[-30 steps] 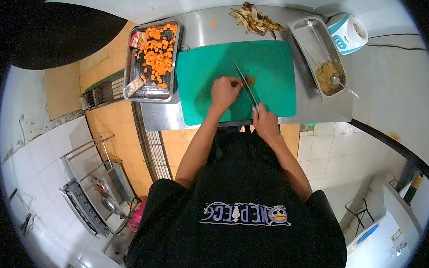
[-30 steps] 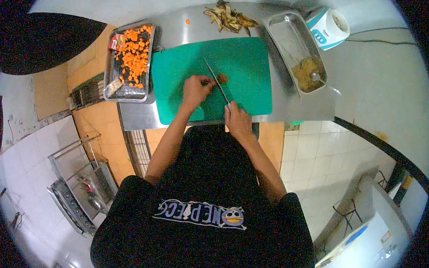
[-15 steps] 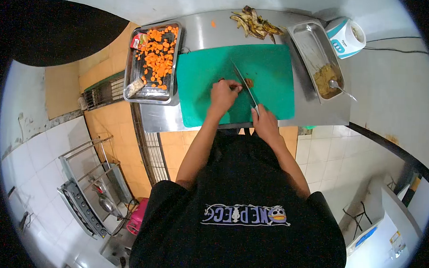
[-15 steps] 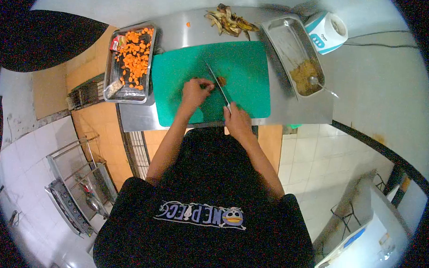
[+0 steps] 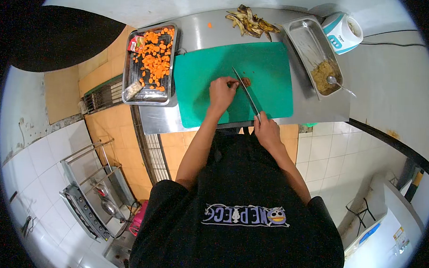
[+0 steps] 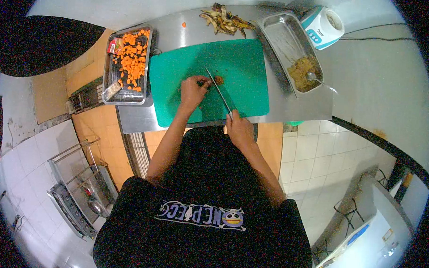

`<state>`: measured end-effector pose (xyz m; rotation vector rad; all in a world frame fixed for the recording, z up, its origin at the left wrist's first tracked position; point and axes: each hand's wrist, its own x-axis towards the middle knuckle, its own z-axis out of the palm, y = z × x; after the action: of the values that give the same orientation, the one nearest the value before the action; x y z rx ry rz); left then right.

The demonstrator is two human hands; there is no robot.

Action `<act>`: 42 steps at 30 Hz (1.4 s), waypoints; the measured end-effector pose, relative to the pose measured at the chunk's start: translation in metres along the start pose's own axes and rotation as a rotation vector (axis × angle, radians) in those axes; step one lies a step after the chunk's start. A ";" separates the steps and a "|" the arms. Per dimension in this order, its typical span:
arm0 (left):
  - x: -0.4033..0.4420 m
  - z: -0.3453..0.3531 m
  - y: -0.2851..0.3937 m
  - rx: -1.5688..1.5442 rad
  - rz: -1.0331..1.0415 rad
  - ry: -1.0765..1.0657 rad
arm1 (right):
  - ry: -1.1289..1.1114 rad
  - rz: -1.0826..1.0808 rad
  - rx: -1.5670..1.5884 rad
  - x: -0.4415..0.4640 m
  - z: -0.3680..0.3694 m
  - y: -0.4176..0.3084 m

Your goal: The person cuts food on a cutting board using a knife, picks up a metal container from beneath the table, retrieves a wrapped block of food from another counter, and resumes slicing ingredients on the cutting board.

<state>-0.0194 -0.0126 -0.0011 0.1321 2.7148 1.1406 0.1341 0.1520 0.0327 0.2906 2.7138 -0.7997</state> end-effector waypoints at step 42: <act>0.004 -0.003 -0.001 -0.098 -0.070 -0.076 | 0.068 -0.069 0.036 0.073 0.010 -0.029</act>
<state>-0.0240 -0.0149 -0.0004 0.0641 2.5711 1.2196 0.0598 0.1304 0.0146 0.2373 2.7893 -0.8735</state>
